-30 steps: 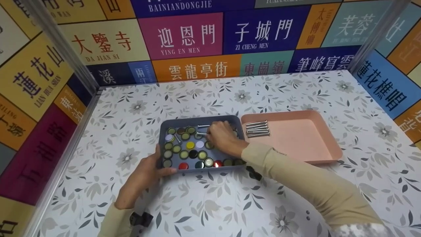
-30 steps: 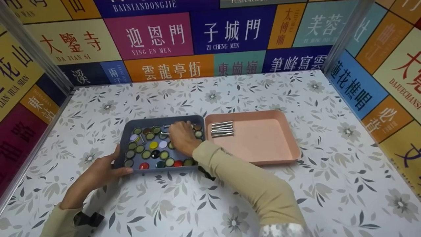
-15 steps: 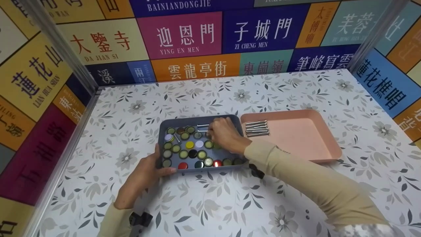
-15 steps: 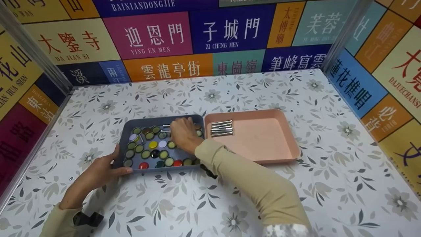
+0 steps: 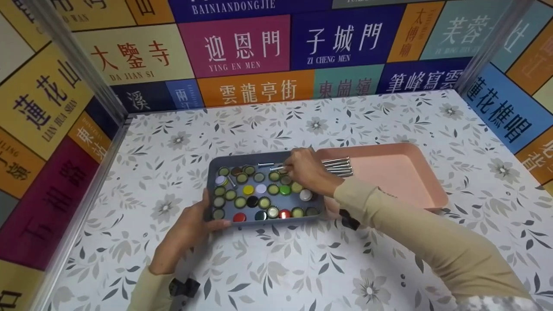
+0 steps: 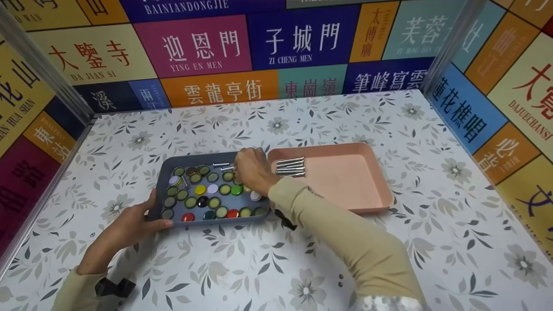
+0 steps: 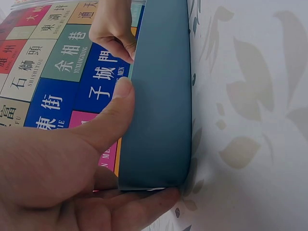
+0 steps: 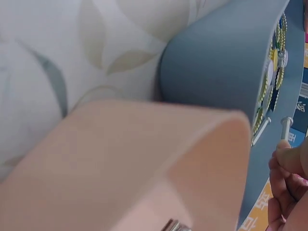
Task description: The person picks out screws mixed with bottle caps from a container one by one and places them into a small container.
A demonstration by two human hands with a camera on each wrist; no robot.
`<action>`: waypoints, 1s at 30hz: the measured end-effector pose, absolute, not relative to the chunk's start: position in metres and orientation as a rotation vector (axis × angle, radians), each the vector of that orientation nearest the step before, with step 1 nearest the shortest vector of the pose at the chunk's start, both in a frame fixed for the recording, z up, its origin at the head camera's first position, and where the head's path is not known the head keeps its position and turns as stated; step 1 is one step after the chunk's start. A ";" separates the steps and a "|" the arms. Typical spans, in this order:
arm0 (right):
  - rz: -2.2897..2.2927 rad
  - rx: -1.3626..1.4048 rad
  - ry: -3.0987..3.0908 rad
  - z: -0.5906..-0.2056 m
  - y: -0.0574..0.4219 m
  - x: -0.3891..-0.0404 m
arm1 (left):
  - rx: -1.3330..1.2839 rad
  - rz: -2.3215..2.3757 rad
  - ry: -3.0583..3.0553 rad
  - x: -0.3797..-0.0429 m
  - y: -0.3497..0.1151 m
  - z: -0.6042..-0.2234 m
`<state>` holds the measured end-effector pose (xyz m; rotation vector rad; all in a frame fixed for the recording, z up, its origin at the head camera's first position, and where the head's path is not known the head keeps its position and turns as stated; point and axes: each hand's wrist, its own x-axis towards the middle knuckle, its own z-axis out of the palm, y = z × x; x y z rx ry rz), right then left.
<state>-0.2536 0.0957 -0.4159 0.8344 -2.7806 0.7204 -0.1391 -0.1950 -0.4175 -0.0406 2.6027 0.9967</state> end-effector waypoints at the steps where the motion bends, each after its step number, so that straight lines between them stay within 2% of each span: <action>1: 0.737 0.839 -2.787 -0.415 0.098 -0.254 | -0.038 1.001 2.601 -0.139 -0.195 -0.417; 11: 0.883 0.811 -2.833 -0.412 0.116 -0.252 | -0.051 1.011 2.585 -0.139 -0.196 -0.418; 18: 0.816 0.945 -2.658 -0.412 0.127 -0.253 | -0.023 1.002 2.611 -0.137 -0.197 -0.416; 30: 0.839 0.880 -2.738 -0.410 0.152 -0.251 | -0.036 0.995 2.609 -0.139 -0.195 -0.417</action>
